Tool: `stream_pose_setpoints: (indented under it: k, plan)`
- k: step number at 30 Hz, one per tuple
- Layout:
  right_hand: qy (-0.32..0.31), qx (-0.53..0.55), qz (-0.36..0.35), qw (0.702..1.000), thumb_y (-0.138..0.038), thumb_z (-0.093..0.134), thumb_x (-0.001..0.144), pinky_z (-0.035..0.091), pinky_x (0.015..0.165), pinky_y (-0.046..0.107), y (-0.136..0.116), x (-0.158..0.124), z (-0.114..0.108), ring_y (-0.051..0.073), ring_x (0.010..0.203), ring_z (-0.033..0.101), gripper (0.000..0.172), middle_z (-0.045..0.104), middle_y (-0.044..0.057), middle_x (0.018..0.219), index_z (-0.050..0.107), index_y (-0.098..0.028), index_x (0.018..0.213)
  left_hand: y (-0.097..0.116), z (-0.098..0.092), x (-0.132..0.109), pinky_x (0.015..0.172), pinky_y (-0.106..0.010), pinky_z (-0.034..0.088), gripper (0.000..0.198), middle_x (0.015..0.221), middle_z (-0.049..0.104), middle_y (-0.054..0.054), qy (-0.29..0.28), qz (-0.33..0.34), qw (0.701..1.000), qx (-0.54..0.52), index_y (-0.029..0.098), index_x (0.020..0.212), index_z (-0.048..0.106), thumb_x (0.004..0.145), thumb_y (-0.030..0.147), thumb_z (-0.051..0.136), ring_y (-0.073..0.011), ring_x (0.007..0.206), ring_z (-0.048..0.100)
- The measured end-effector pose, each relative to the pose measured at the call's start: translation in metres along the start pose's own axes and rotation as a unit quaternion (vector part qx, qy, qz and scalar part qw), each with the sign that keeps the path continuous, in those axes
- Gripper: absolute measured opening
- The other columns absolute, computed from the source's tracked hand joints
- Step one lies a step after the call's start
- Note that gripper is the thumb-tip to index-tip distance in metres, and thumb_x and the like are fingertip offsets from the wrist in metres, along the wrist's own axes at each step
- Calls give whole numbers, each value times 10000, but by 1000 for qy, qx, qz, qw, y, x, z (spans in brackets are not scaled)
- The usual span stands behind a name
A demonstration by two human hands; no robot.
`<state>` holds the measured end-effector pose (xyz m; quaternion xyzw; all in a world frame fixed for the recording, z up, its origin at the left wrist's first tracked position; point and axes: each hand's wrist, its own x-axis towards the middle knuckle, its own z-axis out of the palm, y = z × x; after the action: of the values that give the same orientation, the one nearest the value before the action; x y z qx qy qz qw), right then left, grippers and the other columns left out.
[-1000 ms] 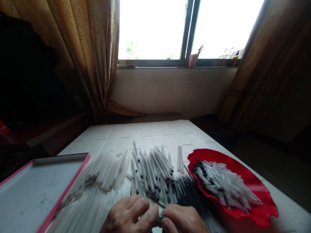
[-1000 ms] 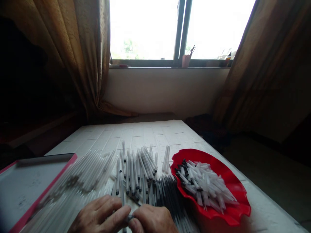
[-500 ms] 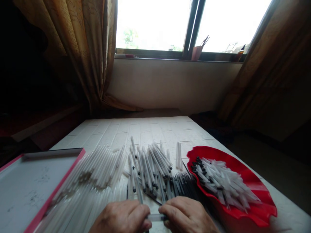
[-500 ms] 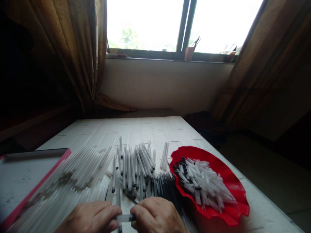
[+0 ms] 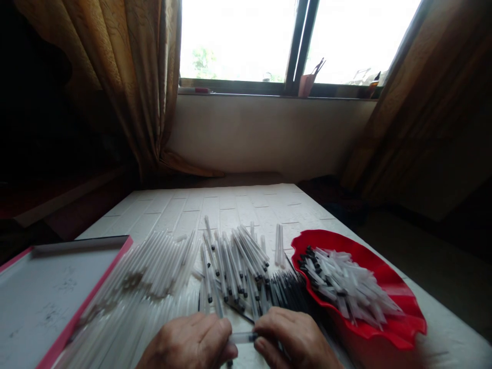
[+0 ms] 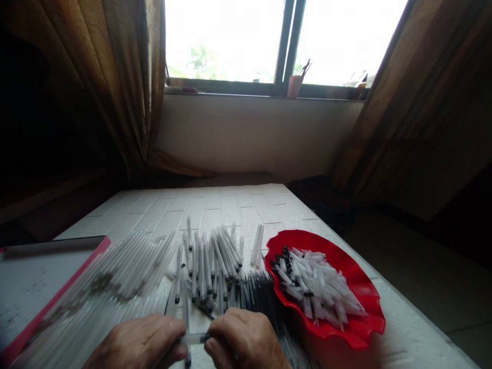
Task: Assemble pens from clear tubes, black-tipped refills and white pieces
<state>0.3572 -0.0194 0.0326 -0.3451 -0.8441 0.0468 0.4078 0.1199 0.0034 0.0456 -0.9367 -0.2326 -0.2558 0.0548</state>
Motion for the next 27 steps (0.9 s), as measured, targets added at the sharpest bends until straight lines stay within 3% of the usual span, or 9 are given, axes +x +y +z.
stream_pose_setpoints:
  k: [4, 7, 10, 14, 21, 24, 27]
  plan:
    - [19, 3, -20, 1000, -293, 368, 1094, 482, 510, 203, 0, 1, -1, 135, 534, 632, 343, 696, 36, 656, 639, -183, 915, 0, 3, -2, 484, -242, 453, 239, 672, 622, 36, -13, -11, 999, -32, 208, 947, 522, 1096, 251, 341, -139, 536, 634]
    - [23, 36, -11, 999, -340, 425, 1082, 516, 541, 201, -1, 1, -3, 137, 561, 659, 281, 712, 43, 706, 639, -178, 1000, 1, 3, -3, 504, -243, 466, 223, 686, 632, 33, -14, -9, 999, -41, 201, 975, 531, 1092, 227, 343, -144, 559, 649]
    - [3, 50, 19, 999, -426, 421, 1078, 514, 535, 201, -2, 0, -5, 140, 554, 670, 353, 704, 45, 695, 653, -169, 1008, 1, 3, -3, 516, -241, 473, 209, 694, 636, 31, -18, -13, 999, -41, 202, 975, 531, 1088, 228, 357, -146, 572, 657]
    - [-6, 35, 24, 999, -341, 358, 1095, 460, 506, 196, -4, -1, -4, 133, 518, 641, 401, 670, 33, 624, 651, -182, 871, 2, 2, -2, 504, -234, 453, 242, 669, 626, 39, -13, -10, 1000, -25, 209, 938, 525, 1097, 253, 347, -136, 547, 647]
    - [12, 48, 7, 999, -165, 509, 985, 498, 566, 209, -2, -3, -1, 158, 606, 668, 109, 706, 46, 725, 616, -185, 982, 4, 3, 1, 471, -233, 437, 296, 631, 611, 45, -7, -13, 1000, -21, 226, 870, 489, 1105, 277, 316, -134, 505, 636]
    - [-1, 49, 20, 999, -195, 510, 984, 510, 573, 211, -2, -3, -1, 154, 595, 669, 106, 700, 47, 733, 614, -179, 998, 4, 2, 3, 464, -228, 437, 301, 635, 614, 44, -5, -13, 1000, -20, 228, 876, 482, 1109, 283, 299, -132, 505, 639]
    - [-15, 33, 30, 999, -342, 437, 1055, 499, 542, 212, -3, -4, 1, 149, 559, 673, 274, 706, 48, 706, 637, -167, 989, 5, 0, 4, 471, -234, 441, 283, 648, 625, 43, -3, -15, 1000, -15, 226, 900, 485, 1108, 266, 298, -133, 512, 645]
